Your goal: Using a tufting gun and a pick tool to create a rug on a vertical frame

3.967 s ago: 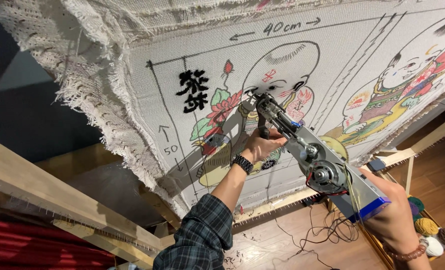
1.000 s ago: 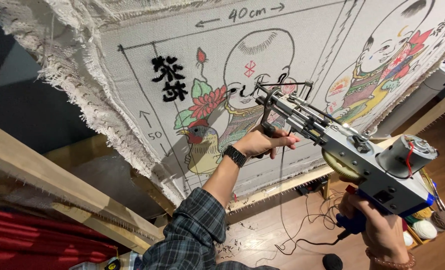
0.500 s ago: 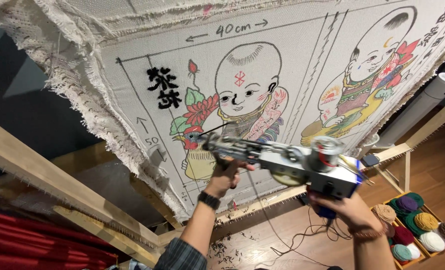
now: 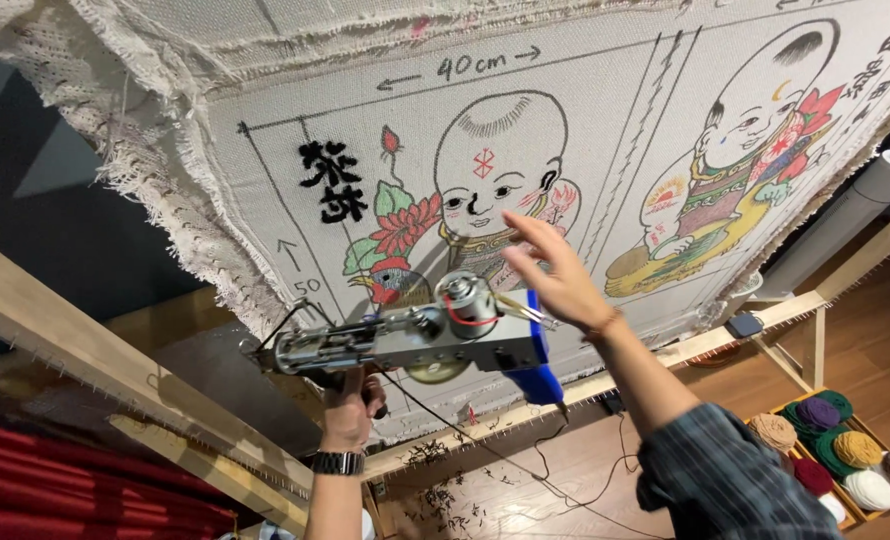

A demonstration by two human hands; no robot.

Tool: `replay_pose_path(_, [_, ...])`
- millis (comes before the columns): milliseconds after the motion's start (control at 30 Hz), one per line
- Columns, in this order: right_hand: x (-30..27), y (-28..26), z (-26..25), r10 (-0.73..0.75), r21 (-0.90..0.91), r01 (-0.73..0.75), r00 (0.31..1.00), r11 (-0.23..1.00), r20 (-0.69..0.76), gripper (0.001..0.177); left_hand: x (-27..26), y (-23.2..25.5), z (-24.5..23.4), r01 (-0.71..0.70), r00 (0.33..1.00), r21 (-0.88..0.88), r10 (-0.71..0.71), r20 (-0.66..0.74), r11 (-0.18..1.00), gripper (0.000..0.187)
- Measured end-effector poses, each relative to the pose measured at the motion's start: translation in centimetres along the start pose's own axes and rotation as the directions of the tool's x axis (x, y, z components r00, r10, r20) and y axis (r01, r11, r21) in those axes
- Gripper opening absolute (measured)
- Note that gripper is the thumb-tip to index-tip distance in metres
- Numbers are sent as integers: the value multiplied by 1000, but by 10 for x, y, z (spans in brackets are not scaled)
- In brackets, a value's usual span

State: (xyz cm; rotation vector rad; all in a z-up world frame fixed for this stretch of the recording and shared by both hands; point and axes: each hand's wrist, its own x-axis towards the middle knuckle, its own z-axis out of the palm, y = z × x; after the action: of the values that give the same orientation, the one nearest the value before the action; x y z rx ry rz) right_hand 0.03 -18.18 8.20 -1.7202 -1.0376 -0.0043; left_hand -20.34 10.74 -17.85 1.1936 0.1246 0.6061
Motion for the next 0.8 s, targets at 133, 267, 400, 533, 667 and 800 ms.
replay_pose_path(133, [26,13,37,-192,-327,184,981,927,8,72,-13,7,-19,238,964,358,-177,-196,903,45])
replay_pose_path(267, [33,33,60,-313,-580,231,949,781,-44,80,-12,6,-24,128,959,-161,-164,-232,979,38])
replay_pose_path(400, [32,27,63,-367,-582,268,928,768,-57,72,-9,-16,-50,236,906,-19,-227,-357,972,42])
replay_pose_path(533, [32,24,66,-399,-492,256,892,832,-211,44,2,-1,-45,188,978,110,-175,-115,976,27])
replay_pose_path(667, [34,19,68,-406,-516,227,875,826,-265,47,11,-70,-105,49,996,45,-52,74,998,13])
replay_pose_path(800, [38,33,72,-442,-648,213,872,731,-211,51,14,-50,-90,387,866,-223,-436,-245,895,28])
